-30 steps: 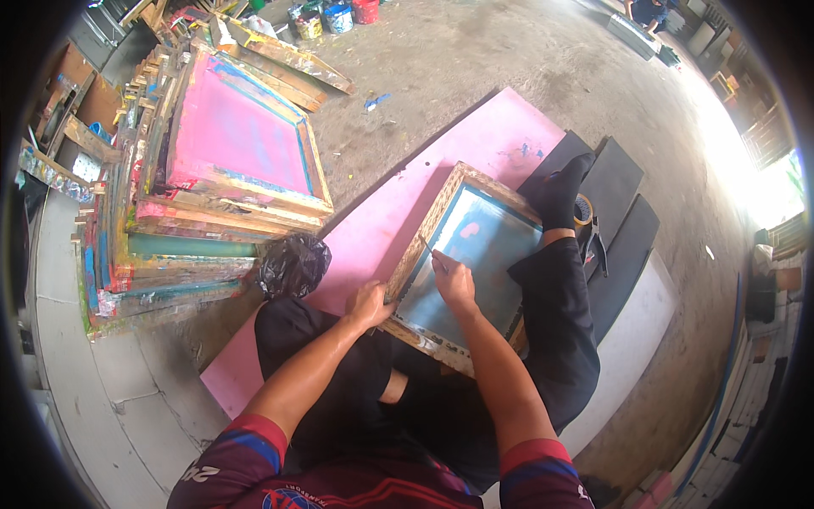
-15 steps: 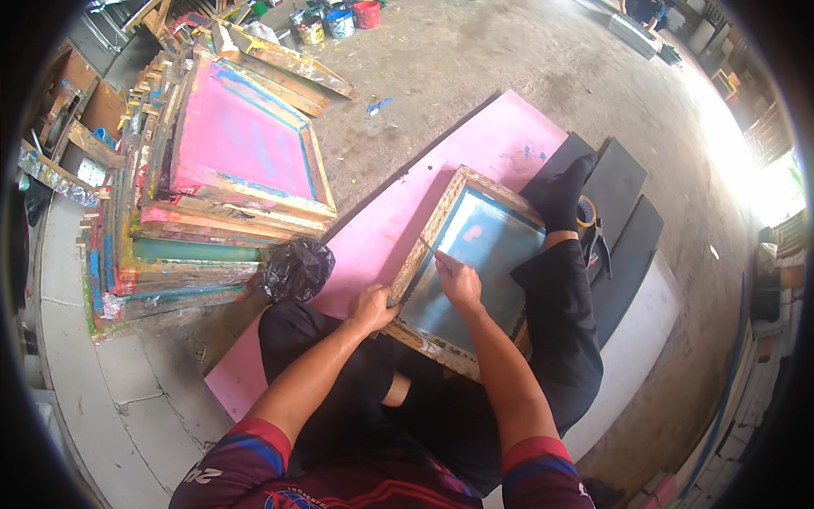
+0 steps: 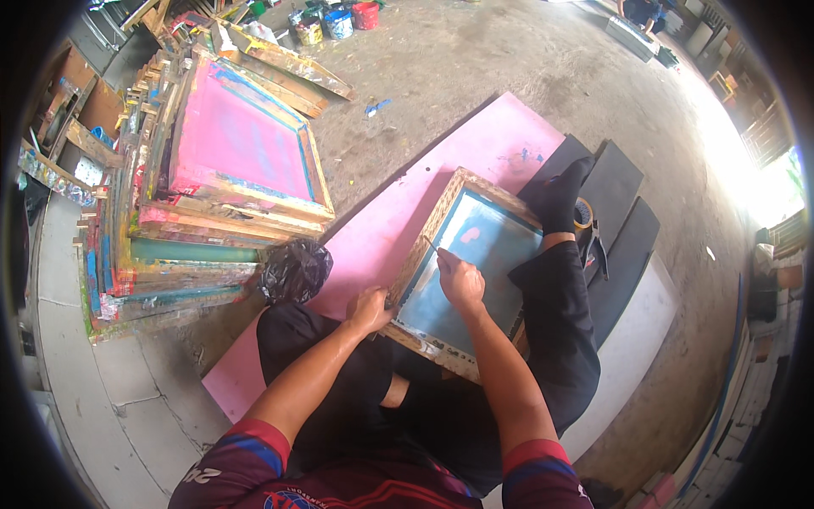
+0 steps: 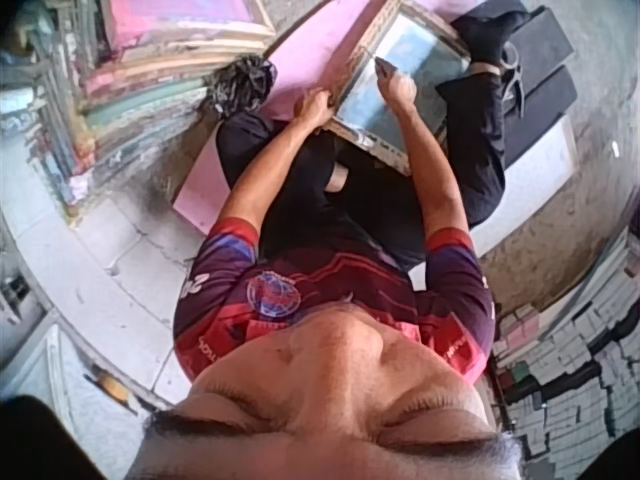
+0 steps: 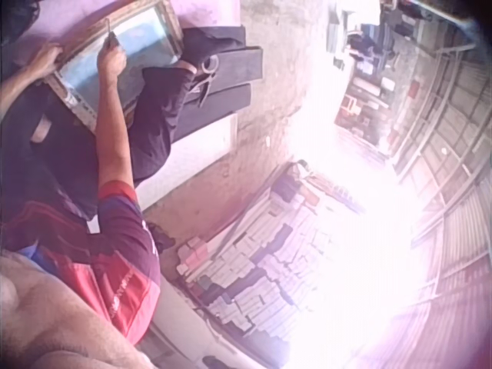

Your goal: The person scrapes the surface of a wooden frame with a small metal tool, removing residue or old paint. The person holds the frame steady with the left hand and works methodically along the edges.

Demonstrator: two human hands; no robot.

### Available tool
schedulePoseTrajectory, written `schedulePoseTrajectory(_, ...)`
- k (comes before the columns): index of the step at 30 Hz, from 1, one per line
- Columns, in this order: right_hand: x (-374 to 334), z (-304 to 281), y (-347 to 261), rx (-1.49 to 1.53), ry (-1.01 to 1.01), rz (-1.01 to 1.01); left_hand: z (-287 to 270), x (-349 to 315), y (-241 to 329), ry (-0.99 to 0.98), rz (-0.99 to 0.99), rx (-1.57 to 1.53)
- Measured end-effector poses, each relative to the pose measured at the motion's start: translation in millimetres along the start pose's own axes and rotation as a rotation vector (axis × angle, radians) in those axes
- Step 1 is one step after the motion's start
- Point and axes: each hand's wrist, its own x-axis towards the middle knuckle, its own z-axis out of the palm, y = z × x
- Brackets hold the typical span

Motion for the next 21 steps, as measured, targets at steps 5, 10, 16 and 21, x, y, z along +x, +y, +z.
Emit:
schedulePoseTrajectory(5, 1, 2, 5, -0.007, 0.034, -0.059, 9, 1, -7, 0.013, 0.001, 0.005)
schedulePoseTrajectory(10, 2, 2, 8, -0.021, 0.049, -0.099, -12, -1, 11, -0.023, -0.020, 0.000)
schedulePoseTrajectory(16, 3, -2, -5, -0.167, 0.021, -0.122, -15, -4, 12, -0.017, -0.030, 0.028)
schedulePoseTrajectory(21, 1, 3, -15, -0.405, 0.017, -0.151, -17, -3, 15, -0.077, -0.031, 0.076)
